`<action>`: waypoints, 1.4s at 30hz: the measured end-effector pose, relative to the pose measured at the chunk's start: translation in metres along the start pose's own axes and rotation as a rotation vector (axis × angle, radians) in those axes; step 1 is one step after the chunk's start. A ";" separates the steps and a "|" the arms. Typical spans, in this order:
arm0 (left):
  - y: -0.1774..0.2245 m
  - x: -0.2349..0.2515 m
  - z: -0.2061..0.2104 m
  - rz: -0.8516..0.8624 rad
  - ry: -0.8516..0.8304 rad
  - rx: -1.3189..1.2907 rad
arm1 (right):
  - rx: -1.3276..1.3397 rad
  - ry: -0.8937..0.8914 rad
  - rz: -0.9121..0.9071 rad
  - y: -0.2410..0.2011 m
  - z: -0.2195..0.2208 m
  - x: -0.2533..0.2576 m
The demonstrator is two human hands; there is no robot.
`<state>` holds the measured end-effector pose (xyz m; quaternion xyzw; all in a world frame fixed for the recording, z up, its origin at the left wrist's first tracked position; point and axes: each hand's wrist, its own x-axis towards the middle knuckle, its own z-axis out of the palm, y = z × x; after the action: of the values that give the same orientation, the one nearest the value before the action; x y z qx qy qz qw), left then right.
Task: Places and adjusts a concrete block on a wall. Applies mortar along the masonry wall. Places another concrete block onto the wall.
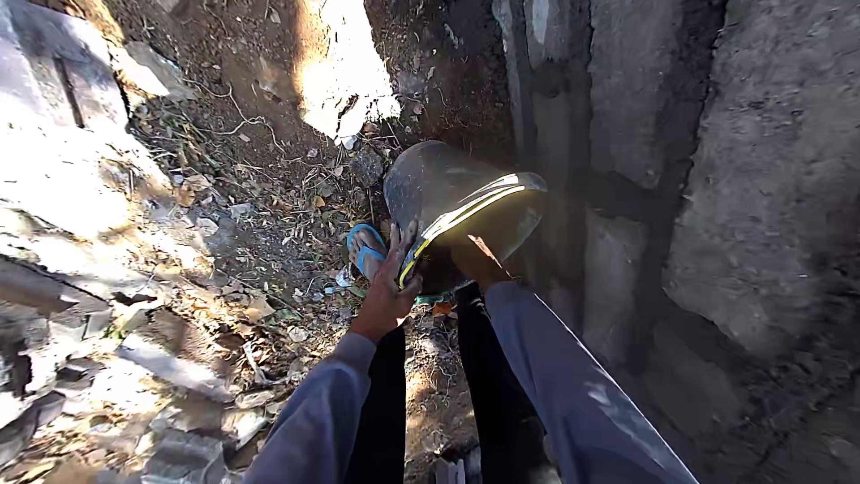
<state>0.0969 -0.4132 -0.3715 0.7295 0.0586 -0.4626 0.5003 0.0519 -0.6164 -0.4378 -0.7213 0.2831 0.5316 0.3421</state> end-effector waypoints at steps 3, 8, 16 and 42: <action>0.001 0.001 -0.004 -0.045 -0.017 -0.058 | 0.111 -0.036 -0.039 -0.002 0.011 -0.002; 0.012 0.009 -0.016 -0.154 -0.020 -0.117 | 0.158 -0.066 -0.166 -0.008 0.013 -0.005; 0.025 0.033 -0.058 -0.271 0.068 -0.366 | 0.256 -0.208 -0.135 -0.023 -0.021 -0.067; 0.350 -0.159 0.189 0.321 0.275 -0.403 | 0.778 0.307 -0.473 0.087 -0.216 -0.607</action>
<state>0.0825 -0.6741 -0.0321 0.6712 0.1004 -0.2533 0.6894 -0.0579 -0.8136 0.1720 -0.6546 0.3363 0.1813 0.6523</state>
